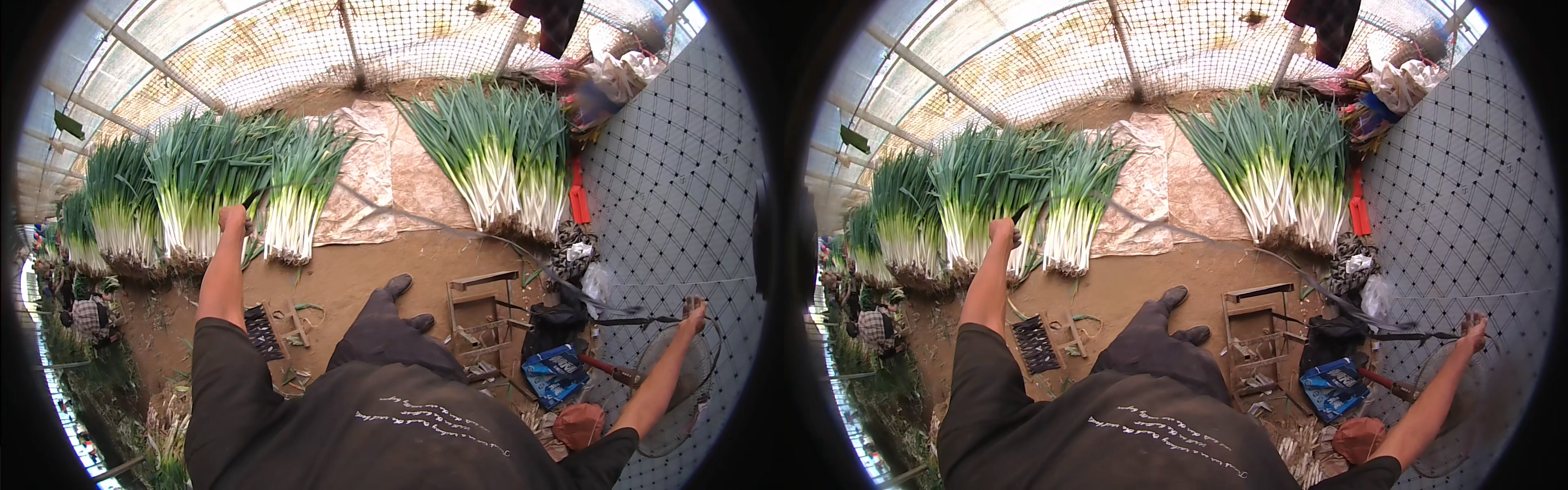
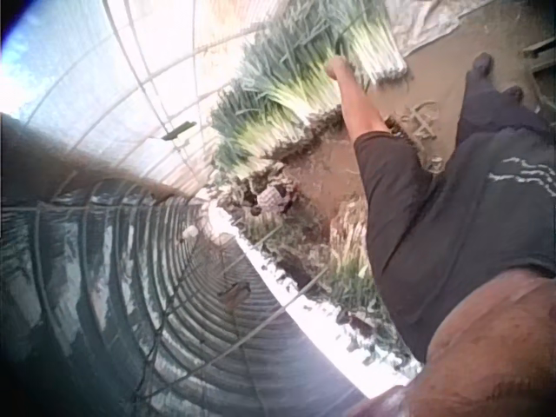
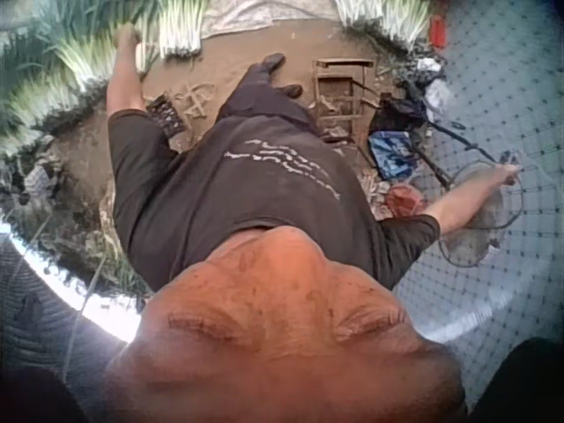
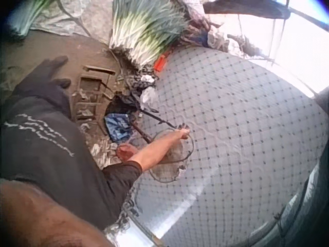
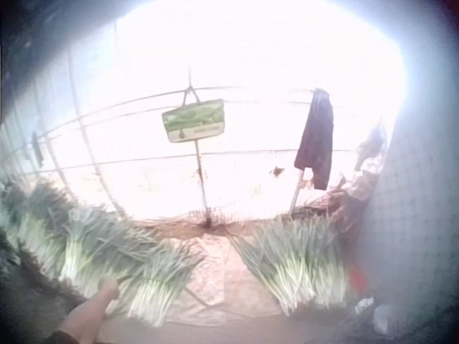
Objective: The person walks into a covered shed, picks up a metal plate and a wooden frame, then sits on the ground. They gather bundles of green onions, place them into the wooden frame, and secure them with a black strap.
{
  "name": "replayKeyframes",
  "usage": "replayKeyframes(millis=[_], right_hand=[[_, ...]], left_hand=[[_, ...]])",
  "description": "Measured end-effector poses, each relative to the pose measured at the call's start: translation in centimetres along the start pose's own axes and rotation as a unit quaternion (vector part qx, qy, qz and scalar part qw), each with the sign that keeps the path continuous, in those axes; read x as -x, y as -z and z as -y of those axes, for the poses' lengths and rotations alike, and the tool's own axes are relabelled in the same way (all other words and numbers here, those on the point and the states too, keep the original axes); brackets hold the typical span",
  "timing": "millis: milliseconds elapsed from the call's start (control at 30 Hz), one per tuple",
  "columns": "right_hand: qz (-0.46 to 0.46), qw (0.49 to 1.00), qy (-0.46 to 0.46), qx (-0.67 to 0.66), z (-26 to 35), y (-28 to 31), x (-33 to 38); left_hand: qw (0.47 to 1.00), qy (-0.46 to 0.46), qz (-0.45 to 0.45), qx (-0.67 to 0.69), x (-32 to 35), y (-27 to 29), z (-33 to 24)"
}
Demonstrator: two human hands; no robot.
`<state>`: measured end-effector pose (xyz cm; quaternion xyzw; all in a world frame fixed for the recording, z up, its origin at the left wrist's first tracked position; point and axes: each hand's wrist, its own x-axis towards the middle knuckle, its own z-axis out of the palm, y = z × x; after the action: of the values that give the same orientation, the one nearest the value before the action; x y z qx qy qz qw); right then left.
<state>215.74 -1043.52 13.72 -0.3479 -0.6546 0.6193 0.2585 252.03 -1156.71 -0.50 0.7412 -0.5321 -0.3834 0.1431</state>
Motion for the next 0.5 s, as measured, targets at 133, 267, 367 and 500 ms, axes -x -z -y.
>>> replayKeyframes(millis=[133,267,367,500], right_hand=[[0.053,0.998,0.026,0.032,0.9,0.9,2.2],[0.125,0.990,0.019,0.067,0.7,-0.4,3.2],[0.168,0.981,0.022,0.098,0.2,-2.2,5.0],[0.220,0.966,-0.002,0.135,0.0,-4.9,9.0]], left_hand=[[0.993,0.008,0.041,0.109,1.2,-1.5,-0.4],[0.990,0.004,0.089,0.114,1.7,-2.7,-0.3],[0.991,-0.033,0.108,0.076,2.0,-3.4,0.1],[0.982,-0.092,0.161,0.046,2.5,-3.9,1.6]])
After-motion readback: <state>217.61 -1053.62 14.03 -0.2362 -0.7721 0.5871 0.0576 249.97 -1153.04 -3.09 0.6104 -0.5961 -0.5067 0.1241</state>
